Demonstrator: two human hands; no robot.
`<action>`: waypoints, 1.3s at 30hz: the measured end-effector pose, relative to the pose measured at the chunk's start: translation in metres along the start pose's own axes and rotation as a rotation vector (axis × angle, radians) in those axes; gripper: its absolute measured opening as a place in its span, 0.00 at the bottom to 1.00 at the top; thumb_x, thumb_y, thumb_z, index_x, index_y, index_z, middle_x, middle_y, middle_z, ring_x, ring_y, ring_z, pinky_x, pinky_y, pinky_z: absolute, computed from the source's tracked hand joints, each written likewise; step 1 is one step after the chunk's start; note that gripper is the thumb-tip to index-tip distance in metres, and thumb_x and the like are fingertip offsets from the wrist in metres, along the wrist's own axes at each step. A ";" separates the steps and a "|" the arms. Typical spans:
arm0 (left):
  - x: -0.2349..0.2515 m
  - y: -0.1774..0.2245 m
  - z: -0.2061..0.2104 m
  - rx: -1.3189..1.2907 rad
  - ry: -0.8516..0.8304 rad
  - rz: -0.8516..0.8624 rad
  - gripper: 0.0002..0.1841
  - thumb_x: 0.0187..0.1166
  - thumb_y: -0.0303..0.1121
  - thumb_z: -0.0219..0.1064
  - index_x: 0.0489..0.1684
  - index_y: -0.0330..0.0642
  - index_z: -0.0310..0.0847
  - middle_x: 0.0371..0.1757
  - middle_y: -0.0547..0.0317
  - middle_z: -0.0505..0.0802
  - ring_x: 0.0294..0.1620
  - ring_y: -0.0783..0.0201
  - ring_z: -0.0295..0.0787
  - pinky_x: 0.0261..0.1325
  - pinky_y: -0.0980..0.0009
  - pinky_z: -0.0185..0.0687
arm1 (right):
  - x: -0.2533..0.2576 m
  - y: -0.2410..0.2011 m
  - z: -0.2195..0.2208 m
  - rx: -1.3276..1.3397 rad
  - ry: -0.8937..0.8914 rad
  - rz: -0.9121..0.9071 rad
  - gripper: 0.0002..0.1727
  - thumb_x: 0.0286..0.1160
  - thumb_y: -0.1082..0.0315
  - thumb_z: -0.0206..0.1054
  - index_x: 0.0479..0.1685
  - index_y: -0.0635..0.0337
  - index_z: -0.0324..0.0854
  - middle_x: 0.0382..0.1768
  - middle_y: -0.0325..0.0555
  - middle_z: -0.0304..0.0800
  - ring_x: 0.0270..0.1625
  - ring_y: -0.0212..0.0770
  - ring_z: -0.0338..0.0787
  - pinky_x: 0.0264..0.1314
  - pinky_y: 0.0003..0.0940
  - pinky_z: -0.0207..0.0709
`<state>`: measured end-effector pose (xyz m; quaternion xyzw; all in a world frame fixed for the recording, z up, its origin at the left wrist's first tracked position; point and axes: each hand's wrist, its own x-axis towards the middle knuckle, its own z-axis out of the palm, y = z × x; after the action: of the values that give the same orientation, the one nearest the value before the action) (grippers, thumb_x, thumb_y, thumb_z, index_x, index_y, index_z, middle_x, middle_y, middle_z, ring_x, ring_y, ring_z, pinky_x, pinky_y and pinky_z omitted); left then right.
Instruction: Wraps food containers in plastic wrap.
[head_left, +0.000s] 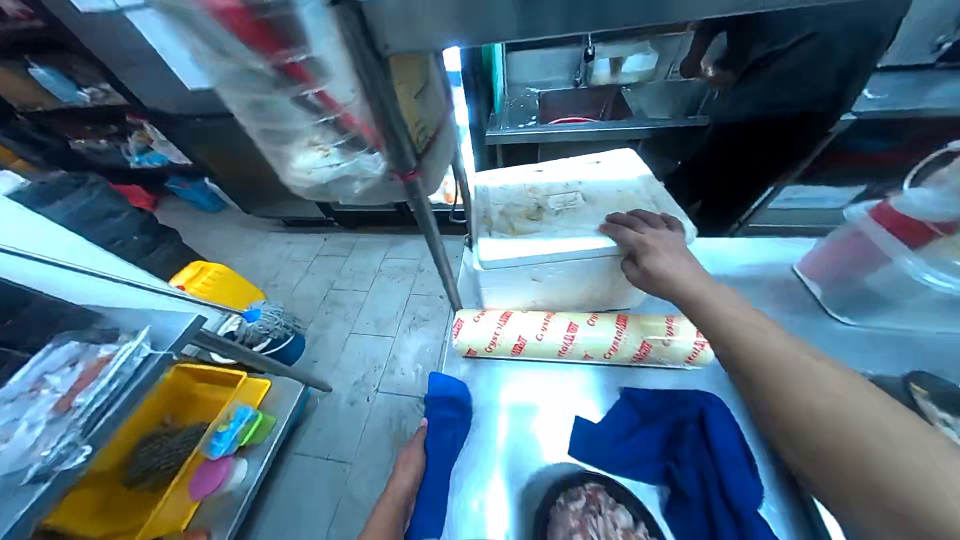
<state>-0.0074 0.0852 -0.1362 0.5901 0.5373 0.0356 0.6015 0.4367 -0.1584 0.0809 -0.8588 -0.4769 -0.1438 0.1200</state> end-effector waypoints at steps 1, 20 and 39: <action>0.014 -0.009 -0.002 -0.047 -0.016 0.051 0.29 0.95 0.50 0.45 0.74 0.34 0.78 0.68 0.40 0.89 0.70 0.51 0.86 0.72 0.50 0.81 | 0.003 -0.006 -0.002 -0.017 -0.002 0.025 0.30 0.65 0.74 0.68 0.73 0.46 0.83 0.78 0.42 0.81 0.84 0.58 0.73 0.78 0.80 0.57; 0.200 -0.148 0.047 0.140 -0.496 -0.497 0.25 0.96 0.37 0.44 0.82 0.27 0.68 0.84 0.32 0.73 0.88 0.44 0.65 0.89 0.51 0.57 | 0.114 -0.309 0.188 1.000 0.250 0.804 0.21 0.89 0.63 0.49 0.21 0.50 0.73 0.18 0.35 0.82 0.27 0.40 0.90 0.45 0.44 0.91; 0.289 -0.047 0.099 0.087 -0.416 -0.095 0.21 0.91 0.29 0.53 0.73 0.18 0.72 0.74 0.24 0.81 0.78 0.39 0.76 0.82 0.52 0.68 | 0.099 -0.285 0.194 1.003 0.203 0.659 0.28 0.88 0.67 0.35 0.17 0.47 0.73 0.15 0.33 0.79 0.27 0.38 0.88 0.53 0.43 0.89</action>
<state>0.1544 0.2002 -0.3733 0.5842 0.4300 -0.1385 0.6743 0.2691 0.1331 -0.0442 -0.7819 -0.1815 0.0622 0.5931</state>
